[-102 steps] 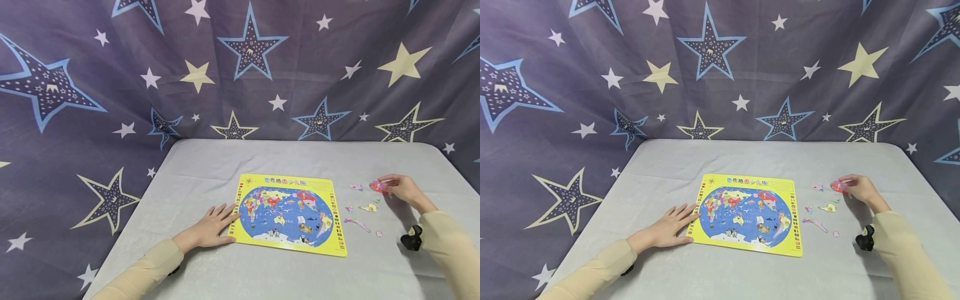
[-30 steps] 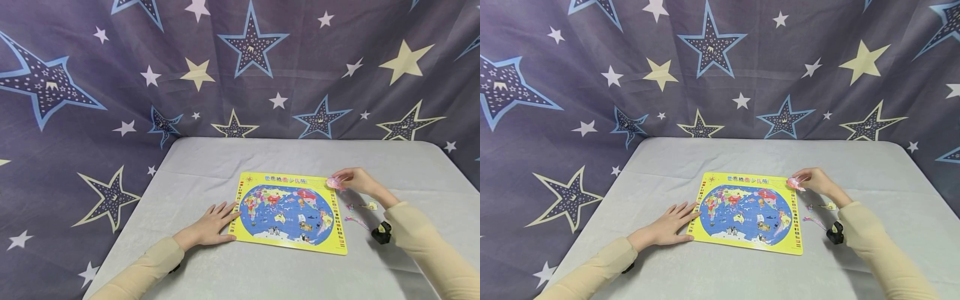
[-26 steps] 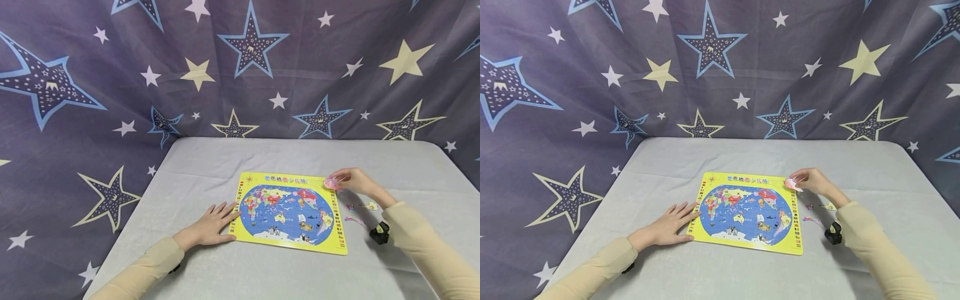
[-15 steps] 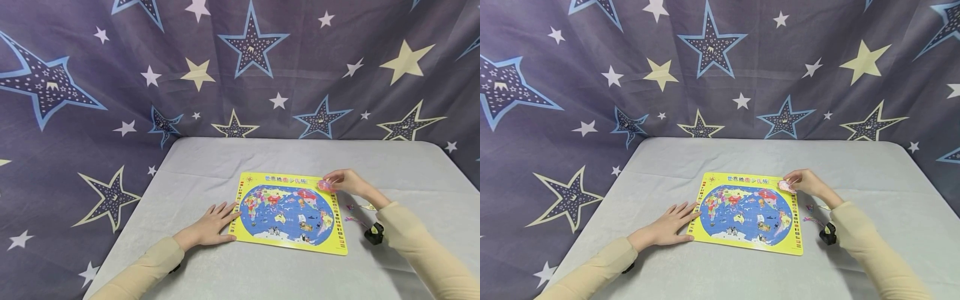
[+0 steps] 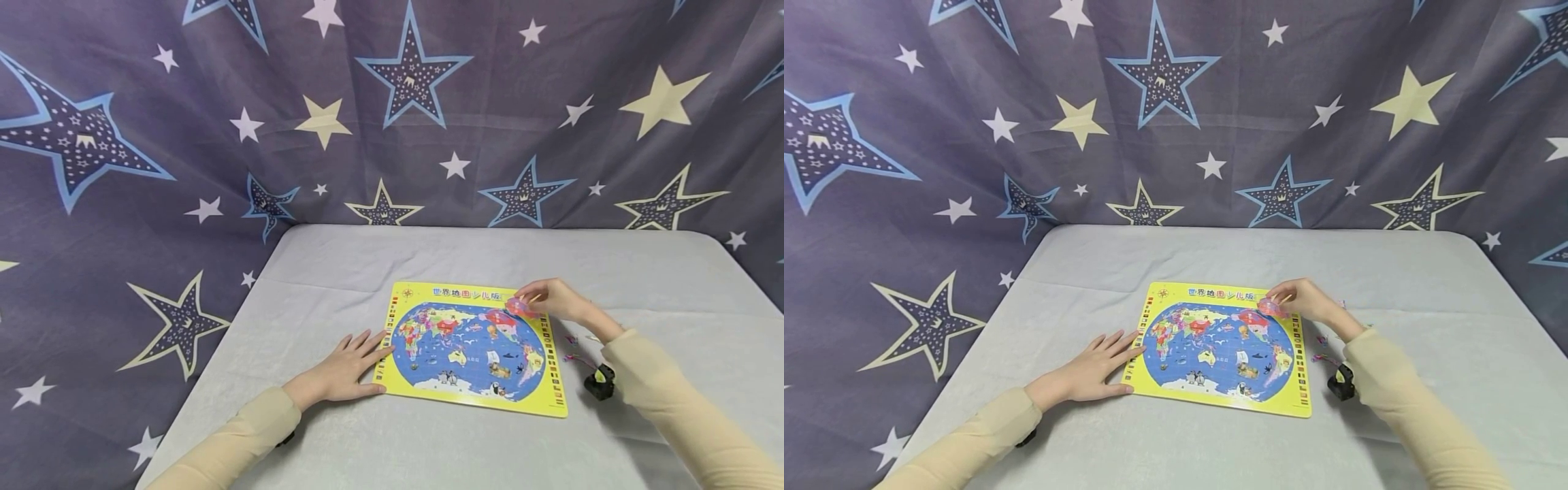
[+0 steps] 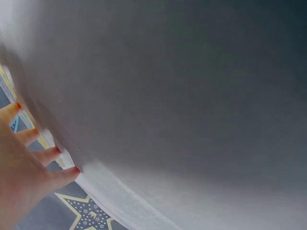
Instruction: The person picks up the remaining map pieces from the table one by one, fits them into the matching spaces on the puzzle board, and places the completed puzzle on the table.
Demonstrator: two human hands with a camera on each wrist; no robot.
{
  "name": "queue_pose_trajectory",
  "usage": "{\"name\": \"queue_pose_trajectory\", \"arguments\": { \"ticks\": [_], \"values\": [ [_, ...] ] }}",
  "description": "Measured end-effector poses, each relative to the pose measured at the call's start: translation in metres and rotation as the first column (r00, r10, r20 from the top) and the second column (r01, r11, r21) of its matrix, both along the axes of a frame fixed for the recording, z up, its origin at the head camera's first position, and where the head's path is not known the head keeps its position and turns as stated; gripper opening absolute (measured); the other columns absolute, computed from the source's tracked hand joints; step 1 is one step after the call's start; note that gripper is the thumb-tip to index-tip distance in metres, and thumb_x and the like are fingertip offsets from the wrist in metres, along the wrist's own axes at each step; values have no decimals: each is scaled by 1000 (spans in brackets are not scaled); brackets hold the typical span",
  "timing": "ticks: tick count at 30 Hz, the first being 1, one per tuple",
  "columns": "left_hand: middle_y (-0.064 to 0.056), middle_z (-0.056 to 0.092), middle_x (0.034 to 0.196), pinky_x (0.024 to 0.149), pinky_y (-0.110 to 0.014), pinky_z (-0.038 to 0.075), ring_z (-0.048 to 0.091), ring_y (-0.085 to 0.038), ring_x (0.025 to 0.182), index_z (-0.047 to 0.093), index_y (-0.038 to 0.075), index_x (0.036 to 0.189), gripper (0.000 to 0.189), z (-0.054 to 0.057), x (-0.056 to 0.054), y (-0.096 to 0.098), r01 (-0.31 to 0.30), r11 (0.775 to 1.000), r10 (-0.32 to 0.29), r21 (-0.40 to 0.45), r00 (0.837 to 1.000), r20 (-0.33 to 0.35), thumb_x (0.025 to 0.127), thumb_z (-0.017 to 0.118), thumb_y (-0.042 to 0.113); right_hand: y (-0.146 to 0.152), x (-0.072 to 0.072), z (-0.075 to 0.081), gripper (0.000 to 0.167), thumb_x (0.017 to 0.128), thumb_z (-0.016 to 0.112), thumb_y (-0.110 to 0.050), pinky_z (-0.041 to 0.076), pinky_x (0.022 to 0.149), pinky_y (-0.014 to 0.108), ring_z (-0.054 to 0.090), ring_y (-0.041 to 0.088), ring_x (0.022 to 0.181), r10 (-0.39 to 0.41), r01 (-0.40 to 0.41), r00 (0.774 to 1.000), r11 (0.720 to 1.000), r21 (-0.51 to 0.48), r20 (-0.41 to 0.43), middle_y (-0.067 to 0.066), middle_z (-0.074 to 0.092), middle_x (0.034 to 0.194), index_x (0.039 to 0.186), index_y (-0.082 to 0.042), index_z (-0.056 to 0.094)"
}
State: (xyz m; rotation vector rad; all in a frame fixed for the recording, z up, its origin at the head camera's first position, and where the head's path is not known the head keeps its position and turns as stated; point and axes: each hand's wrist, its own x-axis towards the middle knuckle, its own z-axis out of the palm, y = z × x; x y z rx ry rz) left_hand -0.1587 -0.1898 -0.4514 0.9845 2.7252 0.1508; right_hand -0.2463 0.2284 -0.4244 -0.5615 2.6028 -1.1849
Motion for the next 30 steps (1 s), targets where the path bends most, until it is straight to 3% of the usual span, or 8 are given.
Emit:
{"name": "queue_pose_trajectory", "arguments": {
  "ticks": [10,21,30],
  "values": [
    [-2,8,149,102,-54,12,9,-31,134,20,26,142,73,-1,0,0,-9,1000,9,-11,1000,1,82,35,66,-10,-1,-3,26,78,56,8,50,58,30,59,21,75,57,-56,998,997,-54,26,20,63,92,104,9,60],
    [-1,8,149,102,-55,13,10,-32,133,20,27,142,75,-1,0,0,-7,1000,7,-7,1000,-1,81,33,68,-20,0,-6,25,79,60,3,48,67,28,59,26,85,63,-61,996,997,-37,56,17,63,94,104,5,62],
    [-1,7,149,102,-54,12,10,-31,133,20,27,142,75,-2,-1,-1,-11,1000,11,-11,1000,2,81,33,68,-26,-4,-8,26,79,61,3,48,63,27,60,19,75,81,-78,992,996,-31,93,13,65,87,105,6,62]
  ]
}}
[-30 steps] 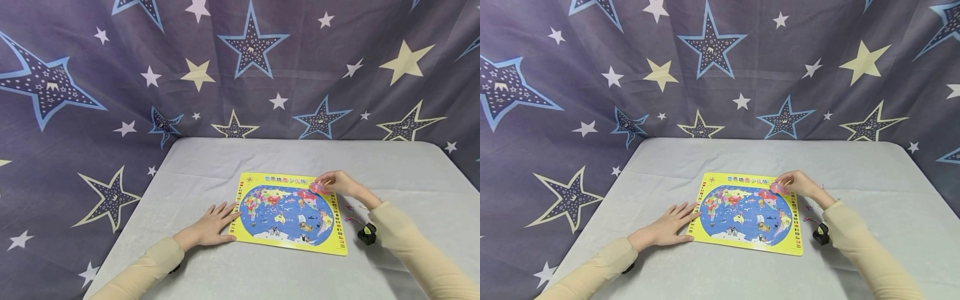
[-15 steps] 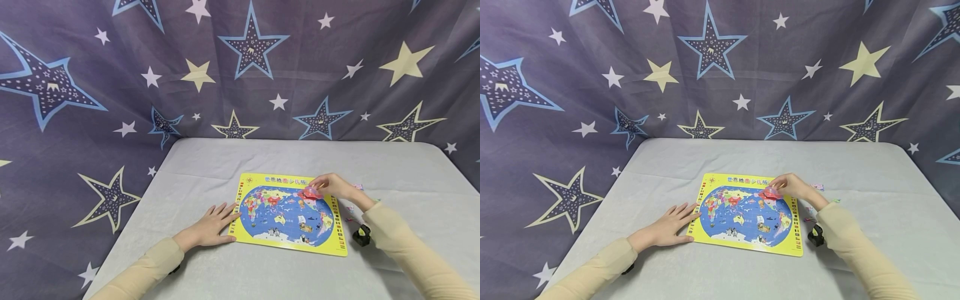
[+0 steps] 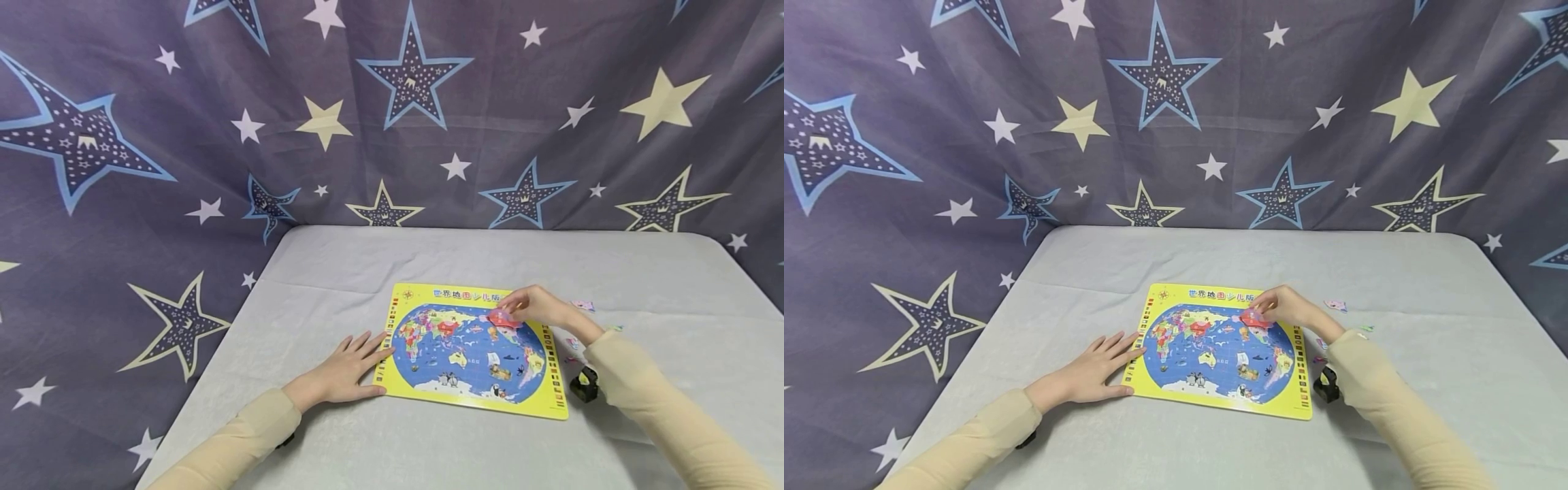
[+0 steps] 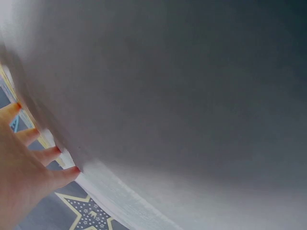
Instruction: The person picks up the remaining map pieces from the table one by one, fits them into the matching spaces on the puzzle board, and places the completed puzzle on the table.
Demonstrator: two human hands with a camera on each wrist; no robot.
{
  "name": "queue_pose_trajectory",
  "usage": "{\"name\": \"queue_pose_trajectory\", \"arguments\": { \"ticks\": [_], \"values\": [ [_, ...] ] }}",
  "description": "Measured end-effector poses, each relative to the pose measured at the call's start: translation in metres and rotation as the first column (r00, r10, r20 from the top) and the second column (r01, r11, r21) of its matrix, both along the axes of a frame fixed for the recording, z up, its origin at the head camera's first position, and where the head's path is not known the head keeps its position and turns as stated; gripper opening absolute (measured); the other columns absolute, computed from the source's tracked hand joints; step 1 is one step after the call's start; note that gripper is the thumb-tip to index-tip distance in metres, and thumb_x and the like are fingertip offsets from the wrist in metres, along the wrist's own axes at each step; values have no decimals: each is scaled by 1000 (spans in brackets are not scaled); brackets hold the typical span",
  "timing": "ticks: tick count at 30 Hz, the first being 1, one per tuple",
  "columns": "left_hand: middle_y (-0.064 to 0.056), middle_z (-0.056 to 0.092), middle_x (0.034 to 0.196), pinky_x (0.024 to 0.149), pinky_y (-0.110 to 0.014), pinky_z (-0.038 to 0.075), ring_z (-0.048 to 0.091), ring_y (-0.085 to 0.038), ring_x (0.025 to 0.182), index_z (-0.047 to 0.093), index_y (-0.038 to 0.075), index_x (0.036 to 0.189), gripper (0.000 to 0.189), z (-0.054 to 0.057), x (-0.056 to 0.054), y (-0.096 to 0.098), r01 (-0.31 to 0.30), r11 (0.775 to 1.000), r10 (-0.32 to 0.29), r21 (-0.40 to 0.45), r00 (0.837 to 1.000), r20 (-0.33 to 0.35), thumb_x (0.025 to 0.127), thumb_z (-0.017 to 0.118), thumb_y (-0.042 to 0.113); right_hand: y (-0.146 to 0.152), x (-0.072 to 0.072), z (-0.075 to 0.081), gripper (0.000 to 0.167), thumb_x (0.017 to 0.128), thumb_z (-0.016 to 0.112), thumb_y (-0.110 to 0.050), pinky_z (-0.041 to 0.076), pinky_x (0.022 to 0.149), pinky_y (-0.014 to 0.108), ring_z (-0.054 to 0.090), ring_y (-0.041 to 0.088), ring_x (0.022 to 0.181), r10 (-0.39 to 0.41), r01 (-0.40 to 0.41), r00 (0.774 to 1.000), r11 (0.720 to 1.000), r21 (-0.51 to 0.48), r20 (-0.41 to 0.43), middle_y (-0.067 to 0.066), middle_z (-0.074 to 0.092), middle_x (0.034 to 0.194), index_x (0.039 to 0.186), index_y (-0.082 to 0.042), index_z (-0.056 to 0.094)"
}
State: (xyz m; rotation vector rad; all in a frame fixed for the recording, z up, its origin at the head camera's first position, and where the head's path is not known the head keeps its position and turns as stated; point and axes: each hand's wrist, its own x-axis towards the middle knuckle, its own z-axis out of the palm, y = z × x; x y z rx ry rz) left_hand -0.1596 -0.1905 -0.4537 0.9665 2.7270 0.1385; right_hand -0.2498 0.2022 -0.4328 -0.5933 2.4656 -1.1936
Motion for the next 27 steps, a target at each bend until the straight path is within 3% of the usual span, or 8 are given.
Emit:
{"name": "queue_pose_trajectory", "arguments": {
  "ticks": [19,27],
  "values": [
    [0,7,149,102,-55,13,10,-31,133,20,27,142,74,0,0,1,2,1000,-2,3,1000,-2,81,33,67,-7,0,-4,26,80,61,-3,50,70,31,61,22,80,-18,18,1000,999,49,5,18,63,96,105,5,62],
    [-1,7,149,102,-55,13,10,-31,133,20,27,142,74,1,0,1,8,1000,-8,5,1000,-4,82,33,67,-11,3,-5,27,76,64,0,48,62,27,55,16,69,-10,12,999,998,61,-41,11,62,86,103,6,63]
  ]
}}
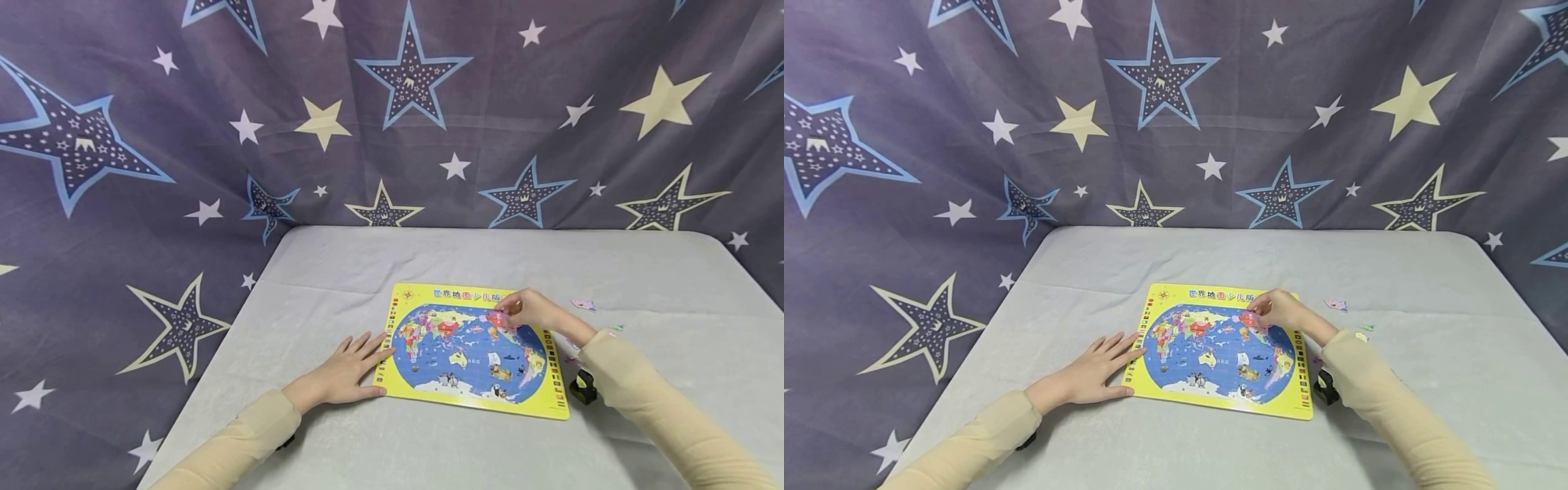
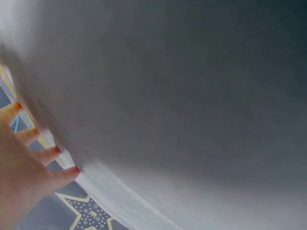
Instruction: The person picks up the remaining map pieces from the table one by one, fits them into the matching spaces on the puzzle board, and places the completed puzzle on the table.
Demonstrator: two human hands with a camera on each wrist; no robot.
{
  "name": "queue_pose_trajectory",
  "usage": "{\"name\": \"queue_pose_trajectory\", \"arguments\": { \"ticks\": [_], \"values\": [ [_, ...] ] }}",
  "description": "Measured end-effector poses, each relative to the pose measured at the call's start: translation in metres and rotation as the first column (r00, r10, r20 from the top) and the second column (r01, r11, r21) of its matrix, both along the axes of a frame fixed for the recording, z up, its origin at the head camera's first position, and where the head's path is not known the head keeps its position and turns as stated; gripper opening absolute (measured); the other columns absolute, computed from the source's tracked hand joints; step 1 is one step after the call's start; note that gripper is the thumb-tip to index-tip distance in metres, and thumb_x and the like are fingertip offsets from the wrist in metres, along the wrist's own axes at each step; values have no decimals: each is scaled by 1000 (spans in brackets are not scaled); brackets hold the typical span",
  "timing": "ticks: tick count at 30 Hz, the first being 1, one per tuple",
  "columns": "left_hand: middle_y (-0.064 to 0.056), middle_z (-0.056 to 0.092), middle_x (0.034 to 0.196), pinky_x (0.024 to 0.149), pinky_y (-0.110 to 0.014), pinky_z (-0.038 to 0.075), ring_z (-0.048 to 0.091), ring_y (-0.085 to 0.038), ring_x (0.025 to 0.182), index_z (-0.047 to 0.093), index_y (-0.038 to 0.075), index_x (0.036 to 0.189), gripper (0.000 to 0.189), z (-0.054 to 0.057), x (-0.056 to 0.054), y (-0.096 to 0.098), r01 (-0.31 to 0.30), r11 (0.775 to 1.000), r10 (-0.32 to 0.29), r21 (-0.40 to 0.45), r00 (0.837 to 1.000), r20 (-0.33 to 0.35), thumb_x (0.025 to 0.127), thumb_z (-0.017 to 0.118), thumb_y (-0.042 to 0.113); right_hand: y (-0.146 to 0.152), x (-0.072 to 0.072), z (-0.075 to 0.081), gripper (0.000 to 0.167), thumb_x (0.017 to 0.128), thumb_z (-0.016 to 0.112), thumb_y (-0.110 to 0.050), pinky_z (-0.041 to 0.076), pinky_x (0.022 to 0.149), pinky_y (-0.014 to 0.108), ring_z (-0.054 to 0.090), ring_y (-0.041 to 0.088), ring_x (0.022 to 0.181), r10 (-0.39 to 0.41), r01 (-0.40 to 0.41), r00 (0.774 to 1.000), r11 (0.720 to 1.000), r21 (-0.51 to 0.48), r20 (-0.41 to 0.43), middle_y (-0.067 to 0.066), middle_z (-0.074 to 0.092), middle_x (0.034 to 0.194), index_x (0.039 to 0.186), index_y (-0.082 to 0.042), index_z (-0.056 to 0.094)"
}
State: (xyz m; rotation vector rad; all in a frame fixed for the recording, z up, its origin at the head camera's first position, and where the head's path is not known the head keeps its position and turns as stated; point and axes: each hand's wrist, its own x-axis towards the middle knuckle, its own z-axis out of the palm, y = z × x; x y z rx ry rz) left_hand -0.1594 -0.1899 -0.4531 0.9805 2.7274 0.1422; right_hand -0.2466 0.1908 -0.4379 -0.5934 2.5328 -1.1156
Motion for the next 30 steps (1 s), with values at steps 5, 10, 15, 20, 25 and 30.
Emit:
{"name": "queue_pose_trajectory", "arguments": {
  "ticks": [5,10,15,20,25,30],
  "values": [
    [0,7,149,102,-55,12,10,-31,133,20,27,142,74,0,0,0,1,1000,-1,1,1000,5,82,33,67,-3,2,0,24,75,63,2,45,59,26,52,15,65,2,-1,999,1000,28,-51,8,61,80,100,4,64],
    [0,7,149,102,-55,13,10,-31,133,20,27,142,74,1,-1,0,1,1000,-1,0,1000,5,82,33,67,-4,4,1,23,75,62,3,43,56,26,50,14,61,5,-1,997,999,43,-82,8,61,77,98,4,64],
    [0,7,149,102,-55,12,10,-32,133,20,27,142,74,1,-1,1,-2,1000,2,4,1000,5,81,34,67,-4,4,1,24,75,62,4,42,54,26,49,14,58,7,-3,996,999,40,-88,8,60,76,99,4,64],
    [0,7,149,101,-55,12,10,-32,133,20,26,142,74,0,-1,1,-3,1000,3,7,1000,3,82,34,67,-5,4,-1,24,75,62,4,41,55,25,48,14,58,-4,8,996,999,42,-86,7,59,74,99,4,64],
    [-1,8,149,102,-55,12,10,-31,133,20,26,142,74,0,0,0,-7,1000,7,5,1000,0,82,34,67,-5,4,-2,25,74,63,4,41,54,26,47,15,60,-15,19,995,999,45,-98,8,59,76,99,4,63],
    [-2,8,149,102,-54,12,9,-31,134,21,26,142,74,-1,1,0,-11,1000,11,-1,1000,-4,82,33,67,-6,6,-3,25,74,64,3,42,55,27,49,15,62,-14,18,995,999,40,-95,10,59,79,99,6,62]
  ]
}}
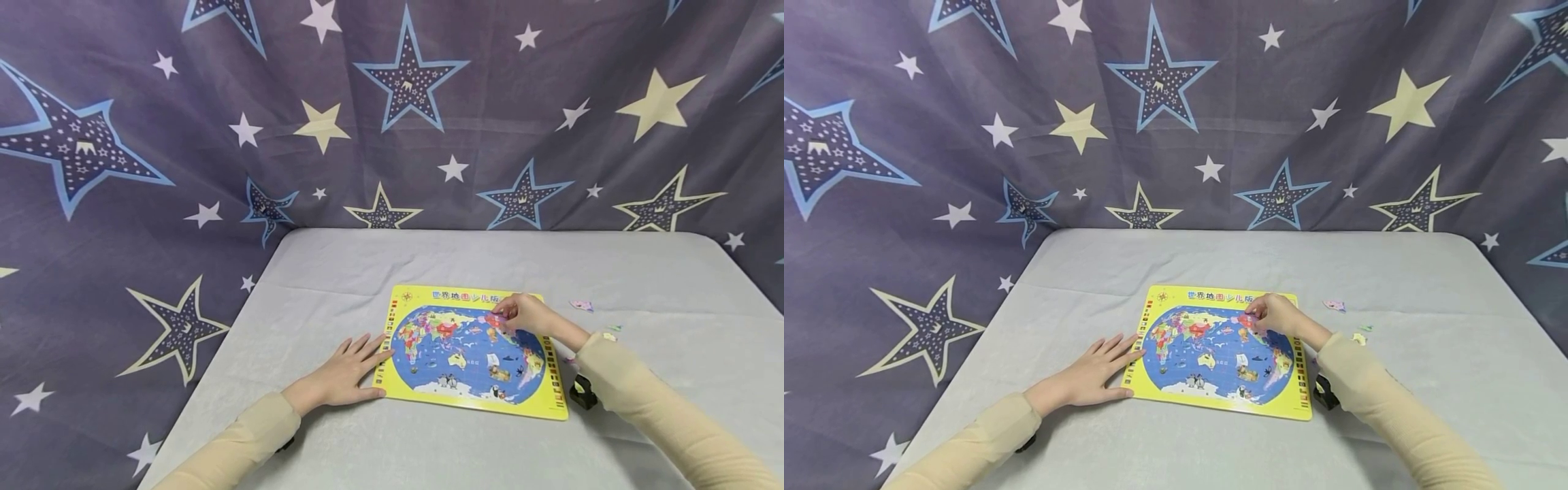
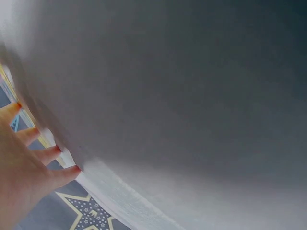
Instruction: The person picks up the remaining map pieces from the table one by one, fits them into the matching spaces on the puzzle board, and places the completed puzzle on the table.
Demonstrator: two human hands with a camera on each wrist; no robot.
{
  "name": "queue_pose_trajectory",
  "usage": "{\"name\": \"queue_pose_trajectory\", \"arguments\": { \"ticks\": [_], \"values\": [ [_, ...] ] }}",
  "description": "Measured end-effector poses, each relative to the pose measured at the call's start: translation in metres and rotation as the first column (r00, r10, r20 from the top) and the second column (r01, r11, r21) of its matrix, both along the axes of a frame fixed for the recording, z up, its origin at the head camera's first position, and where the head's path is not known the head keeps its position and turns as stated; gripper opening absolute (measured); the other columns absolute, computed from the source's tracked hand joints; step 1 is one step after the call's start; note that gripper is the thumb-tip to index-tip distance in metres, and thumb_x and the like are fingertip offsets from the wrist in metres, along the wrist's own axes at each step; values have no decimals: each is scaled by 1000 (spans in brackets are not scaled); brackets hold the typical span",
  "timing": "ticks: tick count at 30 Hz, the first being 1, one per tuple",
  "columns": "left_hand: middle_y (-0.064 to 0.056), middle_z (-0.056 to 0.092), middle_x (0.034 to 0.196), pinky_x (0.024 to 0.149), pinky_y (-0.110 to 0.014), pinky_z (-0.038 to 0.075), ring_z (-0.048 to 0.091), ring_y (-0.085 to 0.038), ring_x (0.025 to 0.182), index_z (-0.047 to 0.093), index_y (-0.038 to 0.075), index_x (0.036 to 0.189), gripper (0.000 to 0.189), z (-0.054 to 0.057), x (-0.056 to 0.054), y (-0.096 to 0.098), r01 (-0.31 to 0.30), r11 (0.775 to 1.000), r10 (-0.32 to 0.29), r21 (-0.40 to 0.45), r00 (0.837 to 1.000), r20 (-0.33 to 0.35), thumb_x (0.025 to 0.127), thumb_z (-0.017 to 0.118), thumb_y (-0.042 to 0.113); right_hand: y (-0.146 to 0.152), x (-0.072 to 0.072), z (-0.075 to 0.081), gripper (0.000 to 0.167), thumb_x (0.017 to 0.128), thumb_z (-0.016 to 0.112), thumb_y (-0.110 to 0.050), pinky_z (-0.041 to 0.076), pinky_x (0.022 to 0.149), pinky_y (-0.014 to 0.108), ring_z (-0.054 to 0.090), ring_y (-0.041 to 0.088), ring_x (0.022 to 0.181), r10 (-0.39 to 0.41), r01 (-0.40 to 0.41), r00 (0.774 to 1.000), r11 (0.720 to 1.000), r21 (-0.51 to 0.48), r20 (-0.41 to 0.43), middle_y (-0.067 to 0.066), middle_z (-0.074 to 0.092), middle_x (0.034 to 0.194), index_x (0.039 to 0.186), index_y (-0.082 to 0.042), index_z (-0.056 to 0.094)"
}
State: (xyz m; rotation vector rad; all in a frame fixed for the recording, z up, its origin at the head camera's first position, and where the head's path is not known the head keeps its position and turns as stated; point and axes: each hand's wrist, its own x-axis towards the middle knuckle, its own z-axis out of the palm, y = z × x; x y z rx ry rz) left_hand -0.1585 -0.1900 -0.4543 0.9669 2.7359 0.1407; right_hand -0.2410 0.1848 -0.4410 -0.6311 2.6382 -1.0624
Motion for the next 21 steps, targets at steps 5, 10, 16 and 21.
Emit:
{"name": "queue_pose_trajectory", "arguments": {
  "ticks": [5,10,16,21],
  "values": [
    [-2,8,149,102,-54,12,9,-31,134,20,26,142,74,0,0,0,-1,1000,1,2,1000,5,82,34,67,-1,0,-1,25,75,65,2,42,59,27,49,16,67,-16,16,1000,1000,9,0,10,59,82,99,7,62],
    [-1,8,149,102,-54,12,9,-30,134,20,26,142,74,0,0,0,-3,1000,3,-2,1000,6,82,34,66,0,-1,-2,24,75,64,2,40,59,27,47,15,66,-17,17,1000,1000,22,-5,8,57,79,98,6,63],
    [-2,8,149,102,-54,12,9,-31,134,21,26,142,74,0,0,0,0,1000,0,-3,1000,2,82,34,66,1,-1,-3,23,75,64,1,38,56,27,45,14,63,-17,18,1000,999,31,-19,6,55,75,98,5,63],
    [-2,8,149,102,-55,12,9,-31,134,21,26,142,74,0,0,0,-4,1000,4,1,1000,12,82,34,67,1,-1,-2,24,75,64,2,38,55,27,44,15,62,-19,20,1000,1000,24,-22,5,54,73,99,6,63]
  ]
}}
